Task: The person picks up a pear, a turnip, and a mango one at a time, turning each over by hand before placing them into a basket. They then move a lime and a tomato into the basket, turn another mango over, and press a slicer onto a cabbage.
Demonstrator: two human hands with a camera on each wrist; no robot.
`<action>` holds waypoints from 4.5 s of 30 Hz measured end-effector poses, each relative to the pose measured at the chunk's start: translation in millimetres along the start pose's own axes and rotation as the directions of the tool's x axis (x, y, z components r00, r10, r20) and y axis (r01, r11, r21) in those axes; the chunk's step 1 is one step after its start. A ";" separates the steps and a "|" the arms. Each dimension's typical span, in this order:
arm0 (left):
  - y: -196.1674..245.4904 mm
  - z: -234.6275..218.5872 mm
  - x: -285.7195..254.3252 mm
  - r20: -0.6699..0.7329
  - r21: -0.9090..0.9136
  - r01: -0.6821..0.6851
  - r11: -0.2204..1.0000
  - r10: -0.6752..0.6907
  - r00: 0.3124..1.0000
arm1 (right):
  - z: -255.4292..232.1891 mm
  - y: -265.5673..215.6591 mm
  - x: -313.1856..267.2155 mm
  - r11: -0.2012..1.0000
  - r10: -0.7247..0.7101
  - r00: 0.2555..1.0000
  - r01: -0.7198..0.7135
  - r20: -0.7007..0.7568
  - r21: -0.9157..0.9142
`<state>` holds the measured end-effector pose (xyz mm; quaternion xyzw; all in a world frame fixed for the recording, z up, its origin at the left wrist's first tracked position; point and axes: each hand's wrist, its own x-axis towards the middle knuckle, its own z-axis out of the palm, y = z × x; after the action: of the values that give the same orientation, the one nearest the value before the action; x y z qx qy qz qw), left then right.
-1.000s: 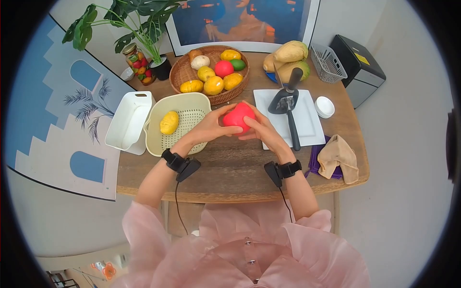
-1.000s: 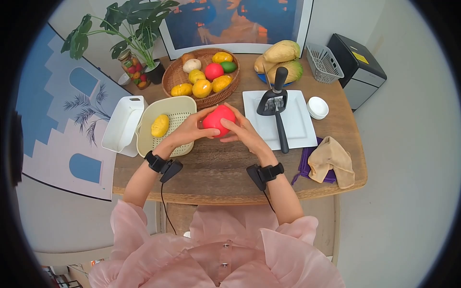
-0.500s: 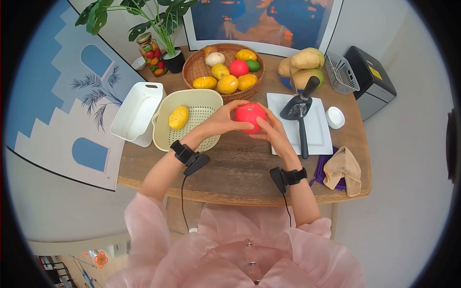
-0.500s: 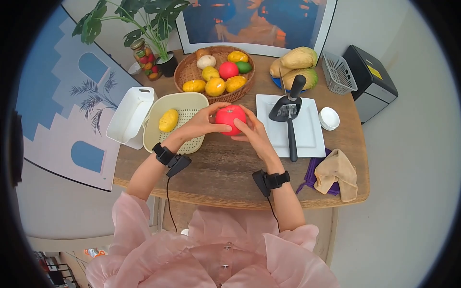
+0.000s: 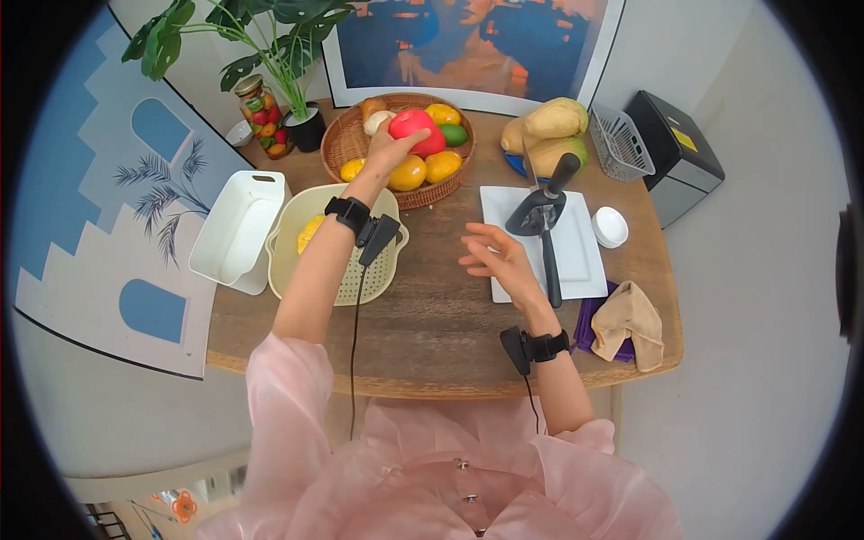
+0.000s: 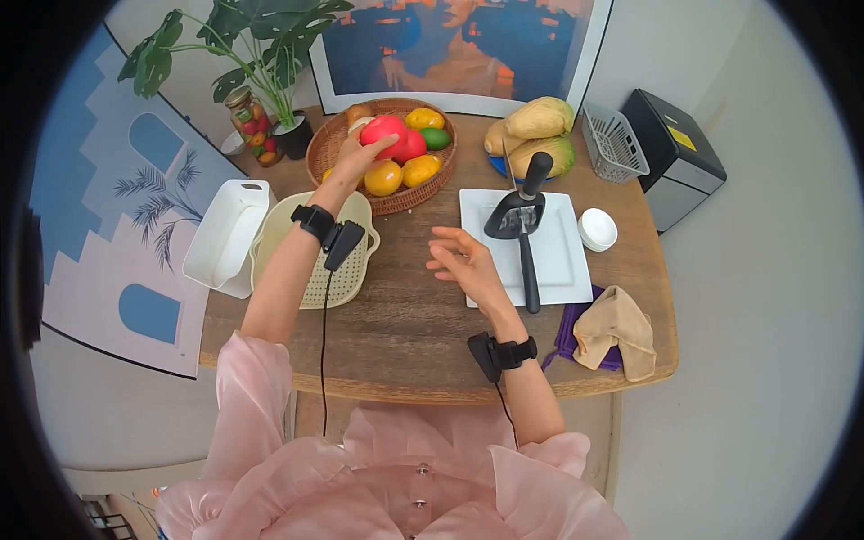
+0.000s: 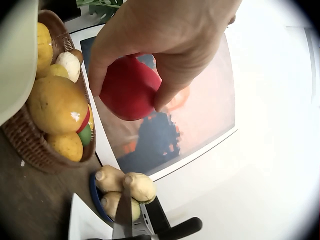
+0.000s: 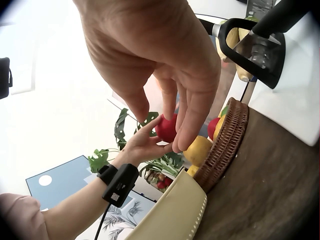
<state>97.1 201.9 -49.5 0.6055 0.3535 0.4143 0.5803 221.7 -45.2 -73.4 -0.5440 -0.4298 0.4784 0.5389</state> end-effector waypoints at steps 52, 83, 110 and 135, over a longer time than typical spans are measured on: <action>76.4 -69.8 -137.4 0.375 0.511 -0.067 0.857 -0.152 0.915 | 26.0 -14.0 -1.7 0.984 0.020 0.995 -0.037 0.095 0.175; 36.7 -8.5 -163.1 0.488 0.198 0.060 0.978 -0.151 0.860 | 30.7 -20.1 -2.2 0.974 -0.042 0.999 0.040 0.006 0.225; 37.2 14.6 -170.7 0.587 0.351 -0.207 0.913 -0.042 0.809 | 5.5 -8.9 -4.8 0.978 -0.209 0.953 0.206 0.220 0.038; 29.8 10.4 -160.4 0.388 0.151 -0.144 0.978 0.076 0.919 | 21.0 -11.6 -1.7 0.985 0.029 1.000 -0.029 0.001 0.170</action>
<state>39.8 49.6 -34.4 0.7422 0.2350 0.2882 0.5576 201.3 -42.6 -60.9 -0.5025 -0.3791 0.5208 0.5766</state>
